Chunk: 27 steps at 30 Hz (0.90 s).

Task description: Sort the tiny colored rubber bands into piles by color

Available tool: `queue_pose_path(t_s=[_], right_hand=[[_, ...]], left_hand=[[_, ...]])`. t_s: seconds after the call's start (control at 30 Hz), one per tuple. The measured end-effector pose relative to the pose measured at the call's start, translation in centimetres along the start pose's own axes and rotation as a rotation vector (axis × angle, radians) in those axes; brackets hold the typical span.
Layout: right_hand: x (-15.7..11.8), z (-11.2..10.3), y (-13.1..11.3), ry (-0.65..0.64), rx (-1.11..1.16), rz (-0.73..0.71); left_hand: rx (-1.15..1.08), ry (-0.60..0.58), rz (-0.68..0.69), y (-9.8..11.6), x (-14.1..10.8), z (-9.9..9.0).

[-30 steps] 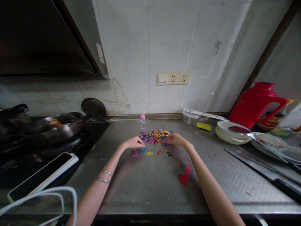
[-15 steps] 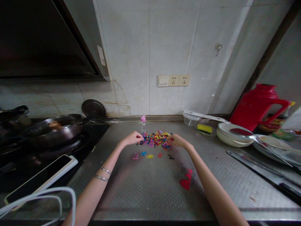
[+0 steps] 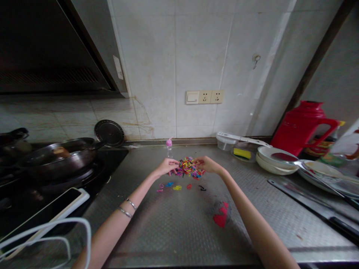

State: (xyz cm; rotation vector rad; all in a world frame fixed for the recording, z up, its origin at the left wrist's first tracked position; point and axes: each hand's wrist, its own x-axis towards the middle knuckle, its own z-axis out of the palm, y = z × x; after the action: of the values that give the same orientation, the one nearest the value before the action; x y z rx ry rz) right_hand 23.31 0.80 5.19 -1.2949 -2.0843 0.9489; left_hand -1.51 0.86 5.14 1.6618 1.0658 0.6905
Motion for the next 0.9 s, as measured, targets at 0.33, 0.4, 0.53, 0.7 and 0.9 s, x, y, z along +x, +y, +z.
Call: queue_pose_path(t_s=[0.33,0.4,0.53,0.7,0.9], right_hand=[[-1.3,2.9,-2.6,-0.05,0.321,-0.048],[-1.4,3.6,-2.6,-0.085,0.354,-0.069],[-1.3,4.7,-2.1,-0.088,0.342,-0.129],[-1.1,5.7,-1.4,-0.015,0.369,-0.118],[-1.2,6.3,-1.1,0.018,0.48,-0.074]], left_hand=[[-0.715,-0.084,-0.125,-0.6,-1.3,5.3],[-0.751,-0.081,-0.132,-0.9,-1.5,5.4],[-0.732,-0.133,-0.144,-1.3,-1.8,5.4],[-0.678,-0.067,-0.158,-1.3,-2.1,5.4],[-0.642,0.029,-0.147,-1.9,-1.8,5.3]])
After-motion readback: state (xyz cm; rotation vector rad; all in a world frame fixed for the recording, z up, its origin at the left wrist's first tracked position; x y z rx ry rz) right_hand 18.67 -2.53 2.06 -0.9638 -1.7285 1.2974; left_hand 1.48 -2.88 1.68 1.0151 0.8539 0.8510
